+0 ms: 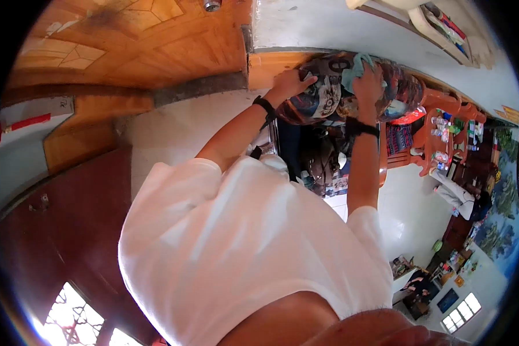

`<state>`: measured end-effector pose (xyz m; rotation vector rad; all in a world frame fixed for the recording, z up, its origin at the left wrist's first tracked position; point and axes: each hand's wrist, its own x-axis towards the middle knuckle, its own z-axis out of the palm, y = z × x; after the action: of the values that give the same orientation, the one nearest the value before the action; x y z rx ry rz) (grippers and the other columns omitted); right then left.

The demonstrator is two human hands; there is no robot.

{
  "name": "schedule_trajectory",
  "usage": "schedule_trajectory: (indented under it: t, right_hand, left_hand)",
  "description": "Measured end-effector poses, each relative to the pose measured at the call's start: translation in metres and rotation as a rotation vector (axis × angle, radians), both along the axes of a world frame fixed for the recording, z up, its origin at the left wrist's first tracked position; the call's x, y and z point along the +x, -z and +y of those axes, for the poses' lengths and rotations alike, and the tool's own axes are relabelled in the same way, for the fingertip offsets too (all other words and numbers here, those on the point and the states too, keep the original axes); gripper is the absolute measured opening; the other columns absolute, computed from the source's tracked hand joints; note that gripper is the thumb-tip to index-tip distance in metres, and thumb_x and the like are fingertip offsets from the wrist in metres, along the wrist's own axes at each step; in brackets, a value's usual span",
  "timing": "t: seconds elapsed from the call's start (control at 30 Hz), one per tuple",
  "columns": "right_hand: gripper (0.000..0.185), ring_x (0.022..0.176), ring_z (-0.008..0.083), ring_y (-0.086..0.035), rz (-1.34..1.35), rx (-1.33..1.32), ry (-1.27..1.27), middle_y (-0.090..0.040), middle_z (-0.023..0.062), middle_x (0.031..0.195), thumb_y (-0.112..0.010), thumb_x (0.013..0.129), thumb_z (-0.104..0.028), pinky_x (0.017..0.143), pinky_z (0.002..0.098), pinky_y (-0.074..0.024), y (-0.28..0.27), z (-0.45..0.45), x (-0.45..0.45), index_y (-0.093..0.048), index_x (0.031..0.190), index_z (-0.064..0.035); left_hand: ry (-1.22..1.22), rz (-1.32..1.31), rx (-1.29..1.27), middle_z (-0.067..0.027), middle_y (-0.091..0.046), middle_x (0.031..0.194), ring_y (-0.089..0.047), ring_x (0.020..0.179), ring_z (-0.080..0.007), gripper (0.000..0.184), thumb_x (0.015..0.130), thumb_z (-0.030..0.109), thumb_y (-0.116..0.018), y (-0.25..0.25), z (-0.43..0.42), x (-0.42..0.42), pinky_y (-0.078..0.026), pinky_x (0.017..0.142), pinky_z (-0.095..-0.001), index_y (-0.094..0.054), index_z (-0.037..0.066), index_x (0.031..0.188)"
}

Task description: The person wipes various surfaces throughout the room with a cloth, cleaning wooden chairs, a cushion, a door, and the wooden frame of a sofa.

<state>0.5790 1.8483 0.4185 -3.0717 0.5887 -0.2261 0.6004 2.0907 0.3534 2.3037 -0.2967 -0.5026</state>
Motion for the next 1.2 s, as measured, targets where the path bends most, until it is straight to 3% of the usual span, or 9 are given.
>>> schedule_trajectory:
  t: [0.1,0.3,0.47,0.67,0.77,0.9,0.97,1.07,1.2]
  right_hand:
    - [0.056,0.126,0.0365,-0.051,0.265,-0.153,-0.063,-0.036,0.0151,0.151,-0.069,0.081,-0.027,0.091,0.0536,-0.0511,0.029,0.038,-0.002,-0.056,0.134,-0.0181]
    - [0.065,0.119,0.0422,-0.055,0.333,0.108,-0.116,-0.039,0.0183,0.15,-0.064,0.075,-0.021,0.088,0.0549,-0.0507,0.024,0.051,-0.002,-0.051,0.139,-0.0184]
    - [0.061,0.117,0.0378,-0.058,0.36,0.146,-0.131,-0.057,0.0185,0.132,-0.06,0.082,-0.029,0.093,0.053,-0.0506,-0.004,-0.048,-0.005,-0.05,0.14,-0.0163]
    - [0.064,0.12,0.0423,-0.053,0.352,0.117,0.058,-0.056,0.0235,0.132,-0.055,0.082,-0.036,0.098,0.0545,-0.0462,0.037,-0.214,0.054,-0.049,0.139,-0.0083]
    - [0.062,0.12,0.0437,-0.053,0.262,-0.014,0.107,-0.055,0.026,0.132,-0.055,0.082,-0.037,0.099,0.0544,-0.0454,0.052,-0.278,0.06,-0.052,0.136,-0.0073]
    - [0.057,0.117,0.0452,-0.055,0.089,-0.086,-0.05,-0.054,0.028,0.131,-0.056,0.082,-0.04,0.098,0.0553,-0.0455,0.122,-0.372,0.063,-0.056,0.129,-0.0087]
    - [0.049,0.114,0.0457,-0.057,0.328,-0.175,0.031,-0.059,0.027,0.124,-0.056,0.084,-0.038,0.096,0.056,-0.0468,0.068,-0.285,0.065,-0.061,0.123,-0.0082]
    - [0.042,0.111,0.0462,-0.059,0.422,-0.229,0.028,-0.064,0.026,0.116,-0.056,0.087,-0.037,0.094,0.0566,-0.048,0.024,-0.22,0.063,-0.065,0.116,-0.0078]
    - [0.024,0.06,0.0225,-0.067,0.079,-0.619,-0.275,-0.068,0.0048,0.065,-0.056,0.089,-0.031,0.048,0.0415,-0.0506,0.068,-0.157,0.054,-0.072,0.076,-0.0187]
  left_hand:
    - [0.047,0.067,-0.036,-0.0215,-0.069,0.084,-0.068,0.078,-0.0381,0.069,0.085,0.067,-0.056,0.055,-0.017,0.017,-0.053,0.07,-0.0487,-0.071,-0.001,0.086]
    - [0.027,0.392,-0.273,-0.024,-0.068,0.089,-0.067,0.09,-0.0367,0.054,0.095,0.051,-0.053,0.02,0.001,0.015,-0.05,0.08,-0.0467,-0.067,-0.001,0.103]
    - [0.096,0.231,-0.389,-0.023,-0.067,0.094,-0.065,0.093,-0.0351,0.044,0.099,0.041,-0.05,0.069,0.01,0.012,-0.049,0.083,-0.0419,-0.065,0.0,0.105]
    - [0.097,0.022,-0.263,-0.0219,-0.058,0.092,-0.059,0.091,-0.0345,0.044,0.1,0.042,-0.05,0.102,-0.004,0.001,-0.043,0.079,-0.0461,-0.05,-0.002,0.095]
    - [-0.073,-0.049,-0.332,-0.0296,-0.051,0.116,-0.052,0.113,-0.0376,0.055,0.096,0.048,-0.056,0.086,-0.009,-0.037,-0.041,0.092,-0.0462,-0.048,-0.004,0.113]
    - [0.037,0.041,-0.259,-0.0326,-0.027,0.144,-0.025,0.138,-0.0437,0.094,0.087,0.053,-0.065,0.042,-0.013,-0.078,-0.023,0.112,-0.0489,-0.016,-0.004,0.144]
    - [0.108,-0.002,-0.283,-0.0323,-0.015,0.155,-0.015,0.145,-0.045,0.114,0.083,0.054,-0.069,0.056,-0.022,-0.088,-0.016,0.118,-0.0503,0.002,-0.001,0.153]
    - [0.14,-0.082,-0.246,-0.0307,-0.014,0.156,-0.018,0.146,-0.0415,0.112,0.082,0.053,-0.068,0.082,-0.028,-0.088,-0.018,0.117,-0.0523,-0.001,0.001,0.154]
    - [0.194,-0.059,-0.335,-0.027,-0.018,0.157,-0.031,0.142,-0.036,0.112,0.075,0.037,-0.078,0.038,-0.01,-0.09,-0.039,0.108,-0.0425,-0.006,0.002,0.154]
